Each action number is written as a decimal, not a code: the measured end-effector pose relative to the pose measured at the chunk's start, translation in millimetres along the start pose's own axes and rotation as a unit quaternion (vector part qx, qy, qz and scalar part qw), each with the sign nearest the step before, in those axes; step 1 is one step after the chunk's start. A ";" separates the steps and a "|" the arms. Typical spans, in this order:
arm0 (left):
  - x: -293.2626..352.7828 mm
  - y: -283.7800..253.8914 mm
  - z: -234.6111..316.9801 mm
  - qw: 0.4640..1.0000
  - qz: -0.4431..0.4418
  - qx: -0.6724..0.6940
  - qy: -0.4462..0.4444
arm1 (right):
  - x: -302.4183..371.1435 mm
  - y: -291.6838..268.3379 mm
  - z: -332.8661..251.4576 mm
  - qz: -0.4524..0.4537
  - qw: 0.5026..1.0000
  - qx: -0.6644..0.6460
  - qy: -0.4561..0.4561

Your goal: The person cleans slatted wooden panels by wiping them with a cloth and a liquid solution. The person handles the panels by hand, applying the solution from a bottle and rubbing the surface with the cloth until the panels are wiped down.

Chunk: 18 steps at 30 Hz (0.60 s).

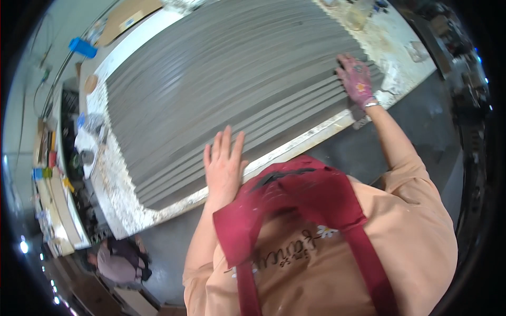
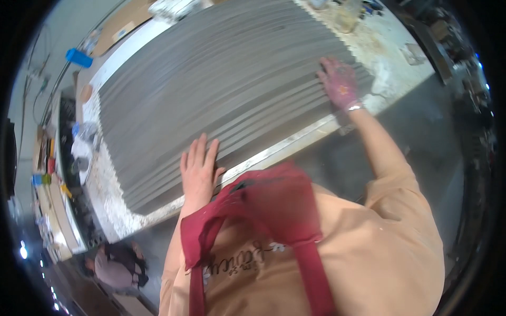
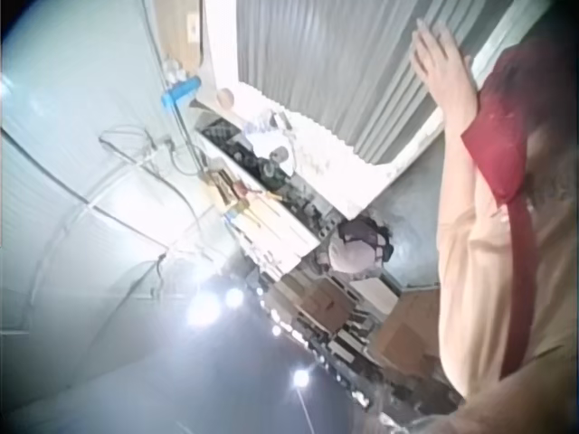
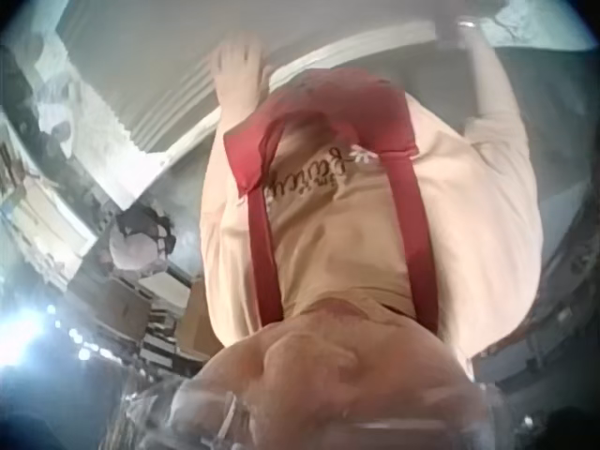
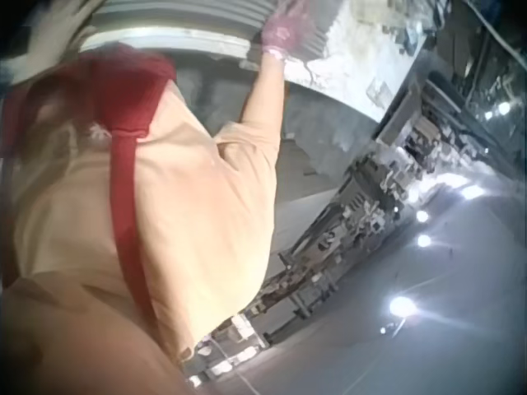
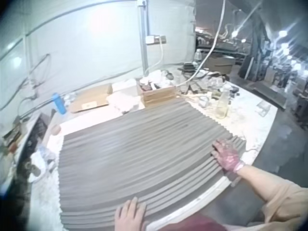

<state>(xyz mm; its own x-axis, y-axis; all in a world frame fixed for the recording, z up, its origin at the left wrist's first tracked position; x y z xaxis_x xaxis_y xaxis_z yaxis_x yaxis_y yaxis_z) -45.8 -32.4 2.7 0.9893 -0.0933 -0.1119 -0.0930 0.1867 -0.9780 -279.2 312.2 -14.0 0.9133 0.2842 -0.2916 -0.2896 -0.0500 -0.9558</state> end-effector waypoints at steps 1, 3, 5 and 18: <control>3.0 -1.7 -3.4 1.000 0.005 0.004 0.001 | -1.0 7.3 2.4 0.019 0.999 -0.028 -0.022; 3.2 8.7 -9.3 1.000 -0.005 -0.004 0.004 | -2.5 2.6 1.2 -0.028 0.998 -0.050 -0.001; 5.3 7.3 -6.5 1.000 0.011 0.025 0.013 | -2.1 9.2 11.2 -0.031 0.997 -0.066 0.006; 6.6 -2.3 -4.0 0.997 0.035 0.067 0.018 | -7.0 19.2 22.1 0.003 0.999 -0.034 -0.040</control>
<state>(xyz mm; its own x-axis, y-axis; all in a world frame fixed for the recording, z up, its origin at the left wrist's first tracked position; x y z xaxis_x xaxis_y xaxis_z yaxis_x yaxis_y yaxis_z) -39.5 -37.3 3.4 0.9761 -0.1099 -0.1874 -0.1434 0.3219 -0.9359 -297.4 330.4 -29.5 0.8846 0.3600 -0.2964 -0.2725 -0.1169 -0.9550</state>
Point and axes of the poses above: each hand's wrist, its own x-axis away from the middle knuckle, its own y-axis out of the palm, z = x × y, the point moved 5 cm from there along -x, towards the middle knuckle, and after that the axes turned 1 degree about -x, right-handed, at the moved point
